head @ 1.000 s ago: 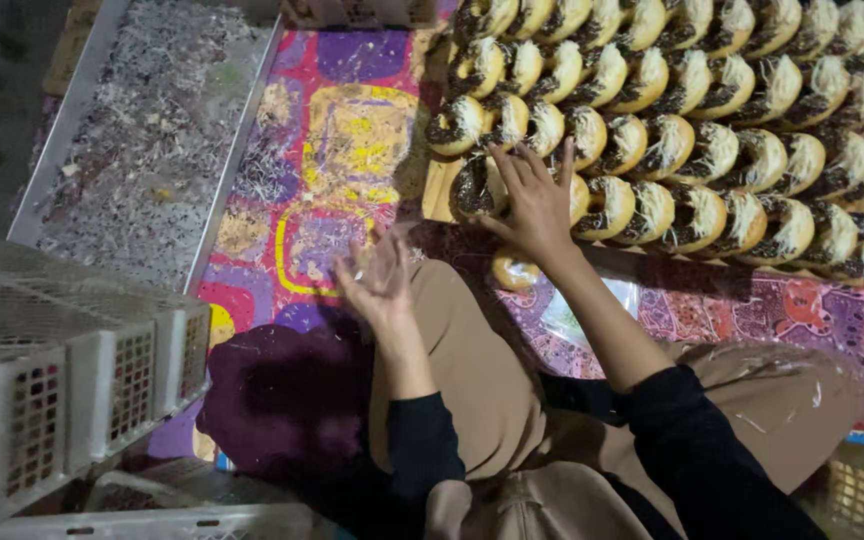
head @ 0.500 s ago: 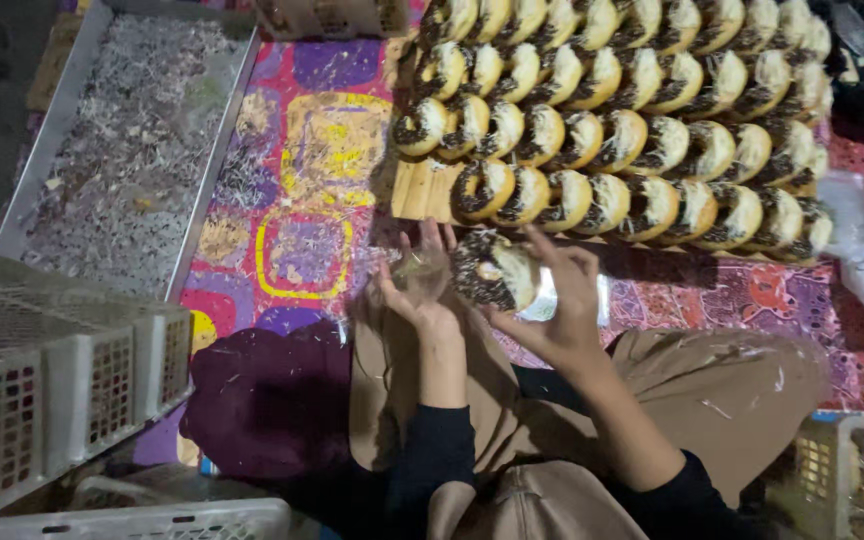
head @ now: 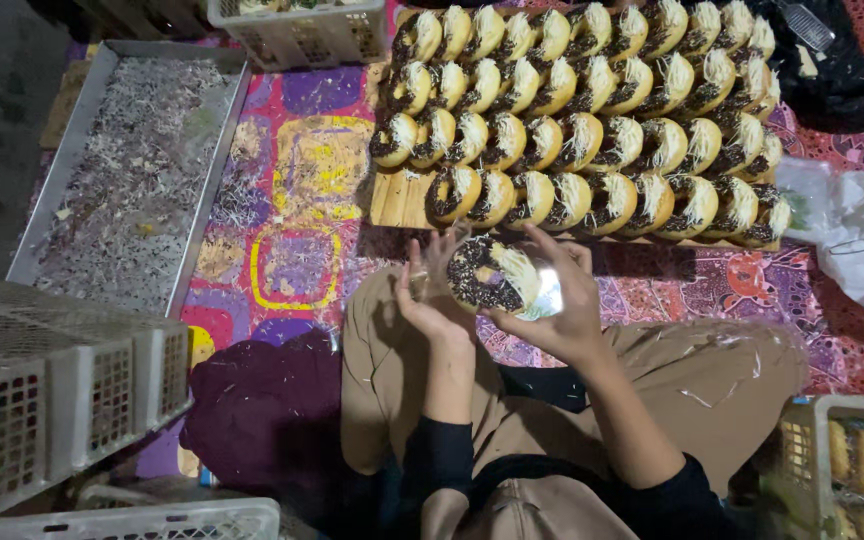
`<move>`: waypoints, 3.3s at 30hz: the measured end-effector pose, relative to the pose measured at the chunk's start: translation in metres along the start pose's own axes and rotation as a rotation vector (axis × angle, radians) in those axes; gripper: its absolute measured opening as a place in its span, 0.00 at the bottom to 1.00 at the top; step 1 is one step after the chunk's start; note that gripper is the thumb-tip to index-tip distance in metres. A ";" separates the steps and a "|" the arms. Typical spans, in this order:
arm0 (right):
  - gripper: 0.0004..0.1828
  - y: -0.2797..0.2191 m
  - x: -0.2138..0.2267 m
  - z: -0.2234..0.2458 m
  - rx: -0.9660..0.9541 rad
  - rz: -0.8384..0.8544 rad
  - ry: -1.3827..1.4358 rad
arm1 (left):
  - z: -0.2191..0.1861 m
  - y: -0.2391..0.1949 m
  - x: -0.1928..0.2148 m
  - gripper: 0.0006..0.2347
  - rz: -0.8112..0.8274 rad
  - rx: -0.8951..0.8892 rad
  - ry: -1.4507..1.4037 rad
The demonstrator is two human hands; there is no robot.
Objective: The person sits on a mat and individually wraps small round pastries in clear plastic bags. They pick up each pastry, place it into a bag, and set the wrapped item into a white plastic crate.
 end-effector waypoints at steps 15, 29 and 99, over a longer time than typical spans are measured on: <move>0.61 -0.010 -0.001 -0.064 -0.264 0.103 0.055 | -0.018 -0.008 -0.020 0.22 0.119 -0.057 -0.291; 0.27 -0.001 -0.011 -0.076 0.170 -0.146 -0.418 | 0.012 -0.005 0.012 0.22 -0.063 0.200 -0.410; 0.20 0.051 -0.032 -0.151 -0.151 -0.261 -0.093 | 0.025 0.041 0.026 0.28 -0.268 0.254 -0.629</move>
Point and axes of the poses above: each hand's wrist, its own y-axis towards the middle knuckle, its own x-axis out of the back of the hand, z = x × y, the point moved 6 cm from there along y, towards the middle knuckle, and after that the axes turned 4 degrees about z, right-handed, at the moved point
